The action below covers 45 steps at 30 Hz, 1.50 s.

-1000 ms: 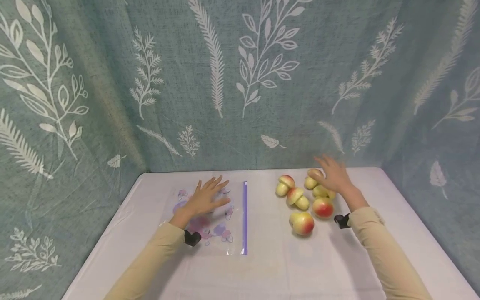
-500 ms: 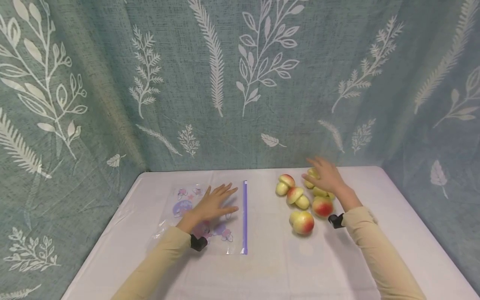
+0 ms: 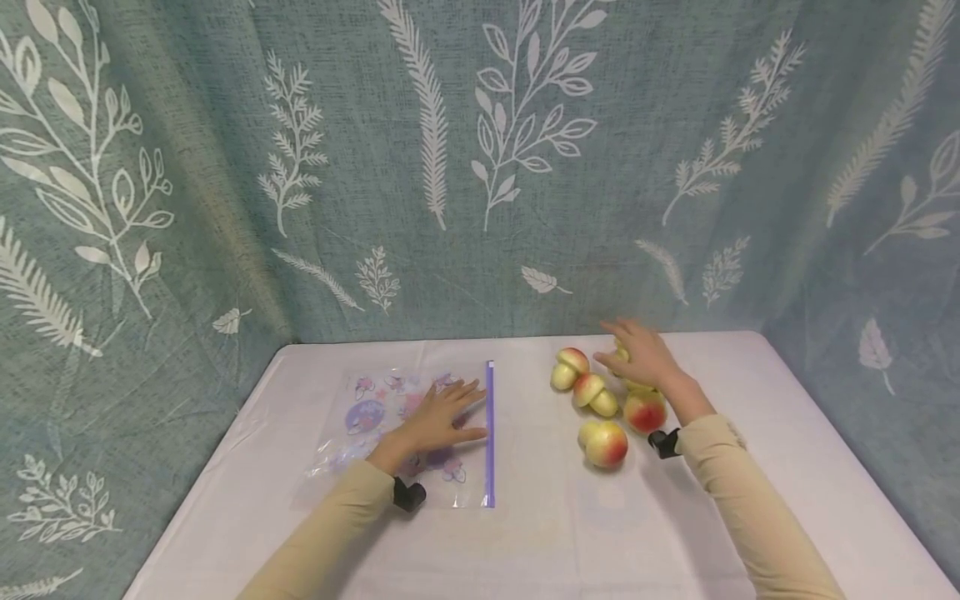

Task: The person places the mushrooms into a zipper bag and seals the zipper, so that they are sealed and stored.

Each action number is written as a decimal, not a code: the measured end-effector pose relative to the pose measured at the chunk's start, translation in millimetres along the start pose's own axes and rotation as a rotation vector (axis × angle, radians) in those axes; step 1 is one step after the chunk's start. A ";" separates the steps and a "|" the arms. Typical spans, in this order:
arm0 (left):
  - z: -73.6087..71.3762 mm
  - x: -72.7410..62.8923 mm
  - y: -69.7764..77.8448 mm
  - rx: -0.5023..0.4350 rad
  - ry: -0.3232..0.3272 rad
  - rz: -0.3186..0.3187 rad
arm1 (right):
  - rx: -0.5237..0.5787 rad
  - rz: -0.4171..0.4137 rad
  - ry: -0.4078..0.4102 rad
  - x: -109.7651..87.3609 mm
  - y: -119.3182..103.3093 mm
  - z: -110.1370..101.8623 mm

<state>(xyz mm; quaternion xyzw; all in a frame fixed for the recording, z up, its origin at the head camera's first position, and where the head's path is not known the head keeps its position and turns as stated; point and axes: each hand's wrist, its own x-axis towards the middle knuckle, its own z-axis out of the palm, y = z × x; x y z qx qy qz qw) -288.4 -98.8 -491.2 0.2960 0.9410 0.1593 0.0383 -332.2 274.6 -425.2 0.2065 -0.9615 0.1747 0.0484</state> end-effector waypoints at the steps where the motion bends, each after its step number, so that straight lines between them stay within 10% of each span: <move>1: 1.6 0.7 -0.1 0.001 -0.001 0.004 | 0.004 0.002 -0.004 0.0 -0.8 -0.2; 14: 5.2 1.1 2.6 0.007 -0.038 0.011 | 0.011 -0.004 -0.019 0.3 -8.9 0.4; 45: 17.3 2.6 0.7 -0.042 0.188 0.036 | 0.009 -0.002 -0.018 -4.5 -14.9 2.6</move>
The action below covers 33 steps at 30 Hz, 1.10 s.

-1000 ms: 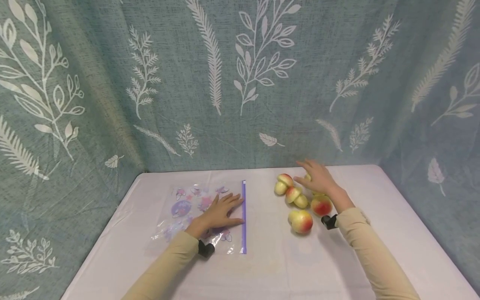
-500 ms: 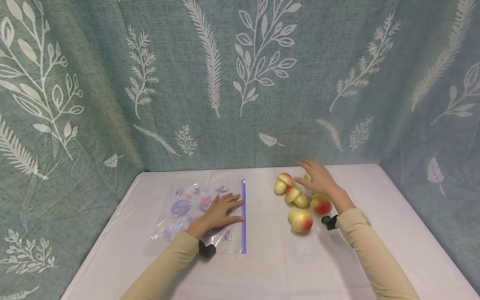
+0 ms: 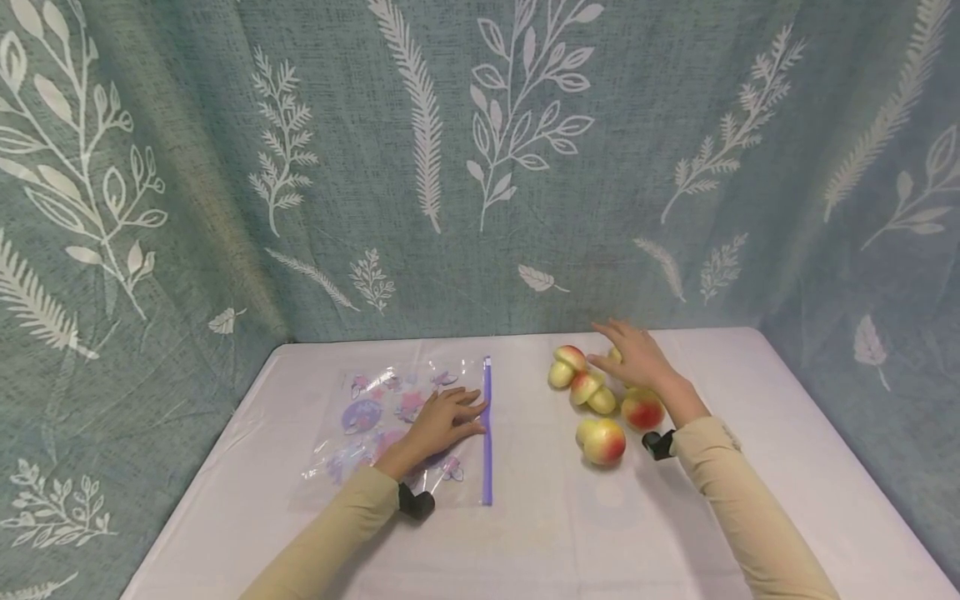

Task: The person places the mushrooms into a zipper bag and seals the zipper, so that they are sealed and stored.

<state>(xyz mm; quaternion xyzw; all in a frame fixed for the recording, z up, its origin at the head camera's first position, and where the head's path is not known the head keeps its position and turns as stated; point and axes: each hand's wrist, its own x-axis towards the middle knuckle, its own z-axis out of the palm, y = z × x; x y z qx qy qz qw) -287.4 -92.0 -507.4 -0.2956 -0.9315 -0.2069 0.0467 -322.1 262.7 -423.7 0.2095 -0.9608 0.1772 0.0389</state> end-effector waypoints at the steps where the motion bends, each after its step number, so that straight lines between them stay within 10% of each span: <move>1: 0.2 -0.2 0.1 -0.005 0.008 0.000 | 0.000 -0.002 0.002 0.0 0.0 0.3; 33: -20.4 0.7 5.2 -0.123 0.103 -0.027 | 0.024 0.005 -0.047 8.7 -13.4 2.5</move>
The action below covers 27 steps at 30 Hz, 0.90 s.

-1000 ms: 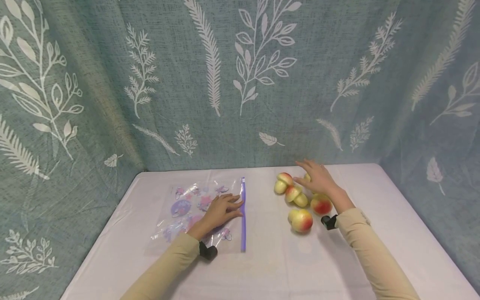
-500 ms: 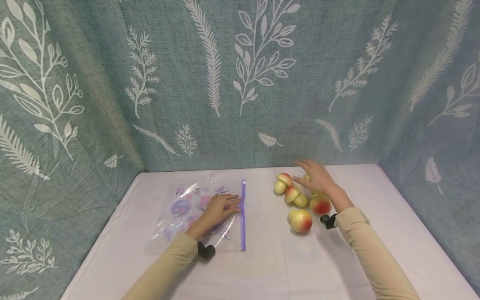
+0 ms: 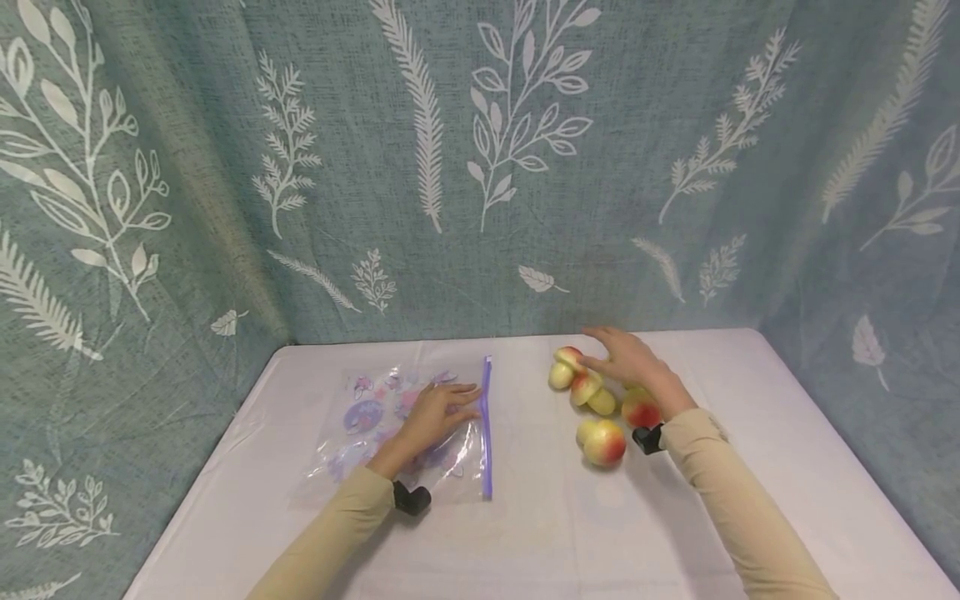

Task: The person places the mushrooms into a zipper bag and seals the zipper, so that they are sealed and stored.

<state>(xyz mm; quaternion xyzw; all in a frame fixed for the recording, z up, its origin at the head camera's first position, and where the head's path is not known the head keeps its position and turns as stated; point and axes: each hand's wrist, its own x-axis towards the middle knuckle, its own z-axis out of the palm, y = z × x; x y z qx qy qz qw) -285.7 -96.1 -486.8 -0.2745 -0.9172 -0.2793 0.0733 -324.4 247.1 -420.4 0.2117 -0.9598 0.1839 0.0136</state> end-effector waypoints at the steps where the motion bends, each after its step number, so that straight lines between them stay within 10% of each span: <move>1: -0.5 -0.2 0.3 -0.003 -0.002 -0.002 | 0.000 0.000 -0.007 1.1 -0.5 0.3; 13: -1.9 -0.3 1.0 -0.037 0.014 -0.010 | -0.069 0.019 -0.100 18.0 -3.6 4.7; 27: -4.9 1.7 -1.4 -0.037 0.017 0.005 | 0.133 0.027 -0.261 30.8 -1.2 7.7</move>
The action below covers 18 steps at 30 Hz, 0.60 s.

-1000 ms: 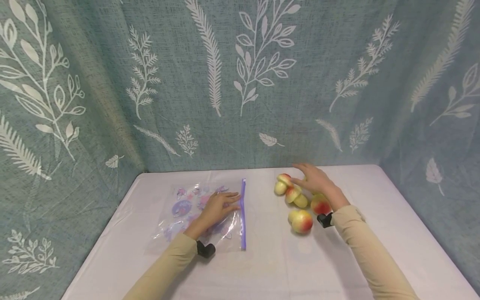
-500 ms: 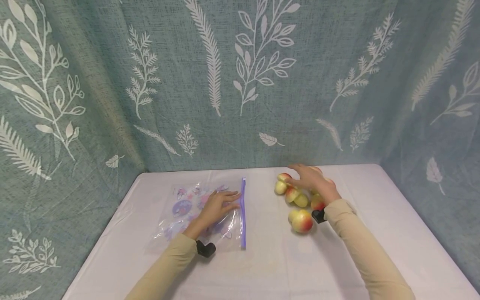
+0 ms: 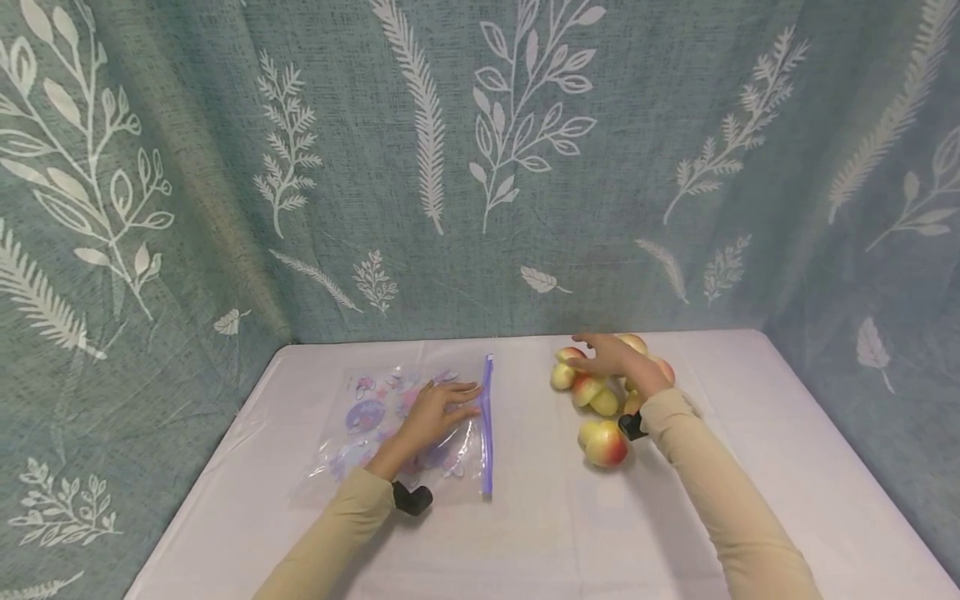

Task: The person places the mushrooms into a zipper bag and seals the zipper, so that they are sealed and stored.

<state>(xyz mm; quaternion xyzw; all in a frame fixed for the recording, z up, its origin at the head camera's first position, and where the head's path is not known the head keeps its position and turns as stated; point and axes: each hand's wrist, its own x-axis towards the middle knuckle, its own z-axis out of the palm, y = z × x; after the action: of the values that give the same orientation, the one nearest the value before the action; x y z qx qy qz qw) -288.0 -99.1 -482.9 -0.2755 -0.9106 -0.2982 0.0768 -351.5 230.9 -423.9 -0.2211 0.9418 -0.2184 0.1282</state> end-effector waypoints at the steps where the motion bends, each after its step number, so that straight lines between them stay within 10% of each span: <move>1: -0.1 -0.1 0.0 -0.001 -0.002 0.000 | 0.005 0.002 -0.006 1.1 1.1 0.5; 18: -1.6 -1.1 1.9 -0.014 0.001 -0.011 | -0.014 -0.005 -0.051 7.5 2.6 -1.1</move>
<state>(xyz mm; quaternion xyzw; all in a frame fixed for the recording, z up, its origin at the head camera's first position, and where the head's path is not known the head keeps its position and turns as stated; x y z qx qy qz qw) -286.1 -99.3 -481.0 -0.2706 -0.9101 -0.3050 0.0738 -359.4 229.9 -425.3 -0.2301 0.9391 -0.2063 0.1501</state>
